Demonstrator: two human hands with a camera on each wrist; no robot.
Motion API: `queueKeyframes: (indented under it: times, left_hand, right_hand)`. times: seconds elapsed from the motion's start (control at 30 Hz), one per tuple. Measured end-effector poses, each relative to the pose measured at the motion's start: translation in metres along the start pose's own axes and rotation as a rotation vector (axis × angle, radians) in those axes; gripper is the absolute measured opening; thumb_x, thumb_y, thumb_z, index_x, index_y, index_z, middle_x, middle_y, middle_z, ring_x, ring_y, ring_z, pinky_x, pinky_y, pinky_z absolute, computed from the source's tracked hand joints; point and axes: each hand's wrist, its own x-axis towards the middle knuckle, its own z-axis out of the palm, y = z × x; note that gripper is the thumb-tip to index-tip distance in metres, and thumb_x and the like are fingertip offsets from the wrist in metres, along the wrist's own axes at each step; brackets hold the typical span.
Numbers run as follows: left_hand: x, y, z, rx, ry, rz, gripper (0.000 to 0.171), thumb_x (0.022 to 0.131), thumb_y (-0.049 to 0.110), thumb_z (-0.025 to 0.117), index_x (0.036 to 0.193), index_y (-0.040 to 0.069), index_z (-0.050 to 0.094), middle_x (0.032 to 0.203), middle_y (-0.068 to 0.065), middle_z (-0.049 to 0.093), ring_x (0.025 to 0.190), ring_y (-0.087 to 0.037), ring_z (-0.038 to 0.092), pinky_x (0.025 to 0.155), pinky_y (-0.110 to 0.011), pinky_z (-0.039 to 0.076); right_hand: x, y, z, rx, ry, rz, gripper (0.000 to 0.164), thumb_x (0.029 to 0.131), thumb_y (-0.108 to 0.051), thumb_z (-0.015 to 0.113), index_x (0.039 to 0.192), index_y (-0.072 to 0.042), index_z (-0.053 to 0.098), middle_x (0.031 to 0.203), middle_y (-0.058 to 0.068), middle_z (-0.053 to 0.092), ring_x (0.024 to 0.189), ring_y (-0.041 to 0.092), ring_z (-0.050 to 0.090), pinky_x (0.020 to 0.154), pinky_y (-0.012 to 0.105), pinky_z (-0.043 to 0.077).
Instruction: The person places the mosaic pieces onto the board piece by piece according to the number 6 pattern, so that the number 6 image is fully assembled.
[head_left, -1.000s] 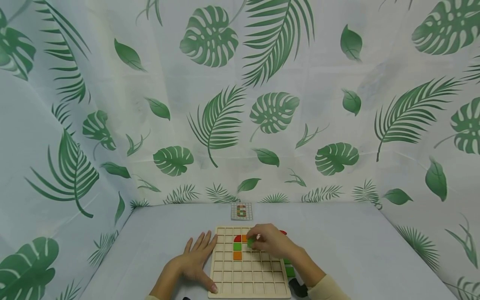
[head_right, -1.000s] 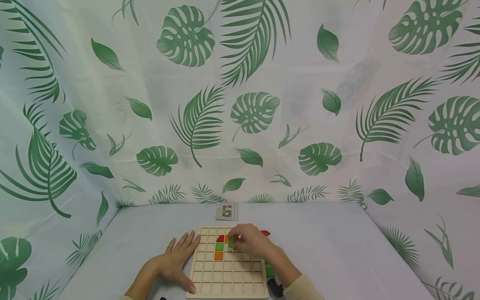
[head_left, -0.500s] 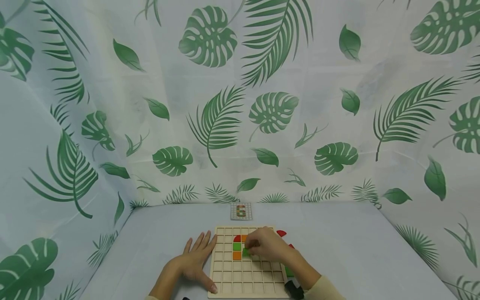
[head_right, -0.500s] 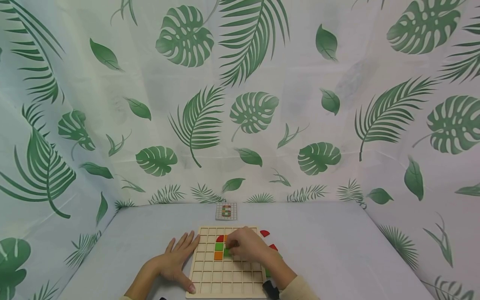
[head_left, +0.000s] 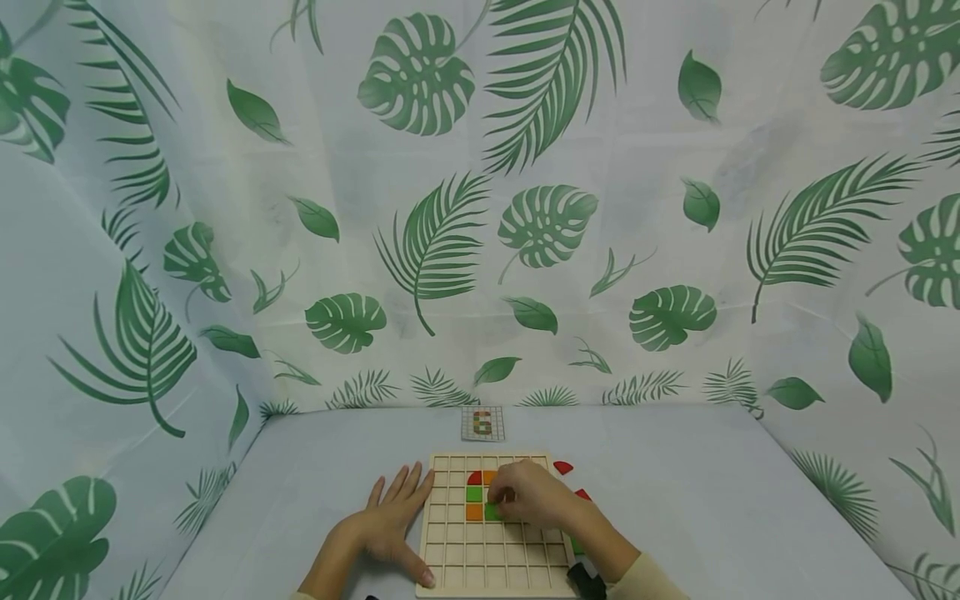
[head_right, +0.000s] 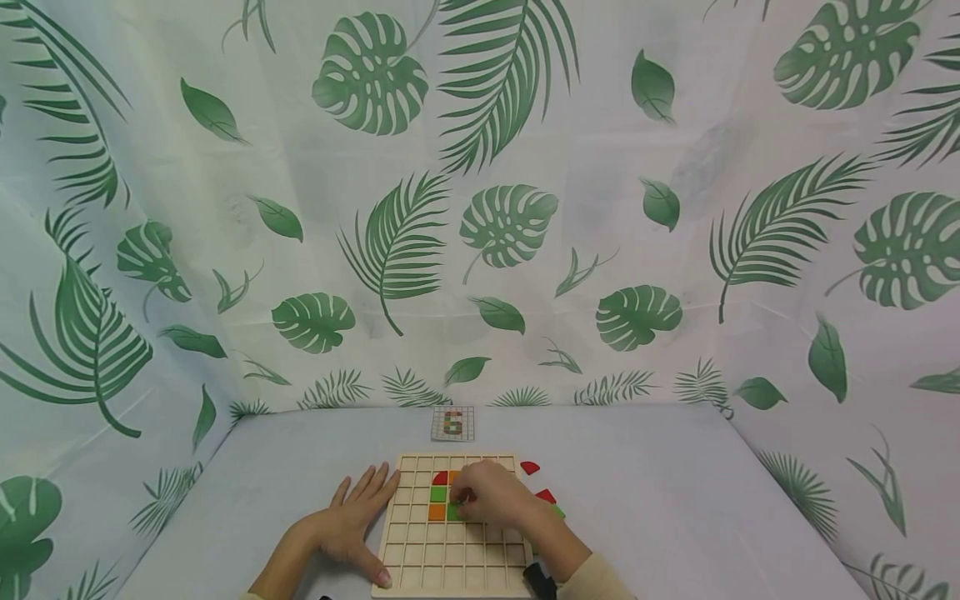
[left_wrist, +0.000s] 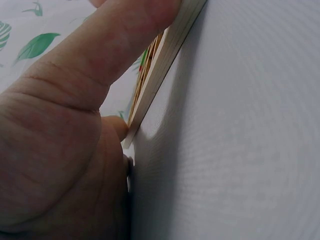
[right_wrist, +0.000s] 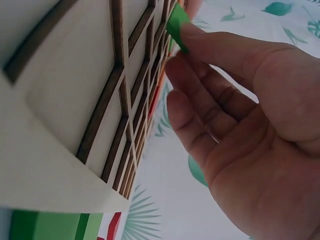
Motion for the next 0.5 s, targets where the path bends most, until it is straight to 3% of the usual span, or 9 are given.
queueKeyframes:
  times: [0.5]
  left_hand:
    - [-0.0004,0.0003,0.0002,0.0,0.003,0.001,0.151,0.056,0.075,0.09,0.169,0.015,0.009,0.176,-0.017,-0.001,0.162,-0.042,-0.006,0.124,-0.072,-0.005]
  right_hand:
    - [0.001,0.0008,0.0045,-0.066,-0.049,0.033,0.014,0.088,-0.007,0.082,0.099,-0.014,0.081,0.096,-0.008,0.074,0.081,0.0,0.061,0.073,0.019,0.054]
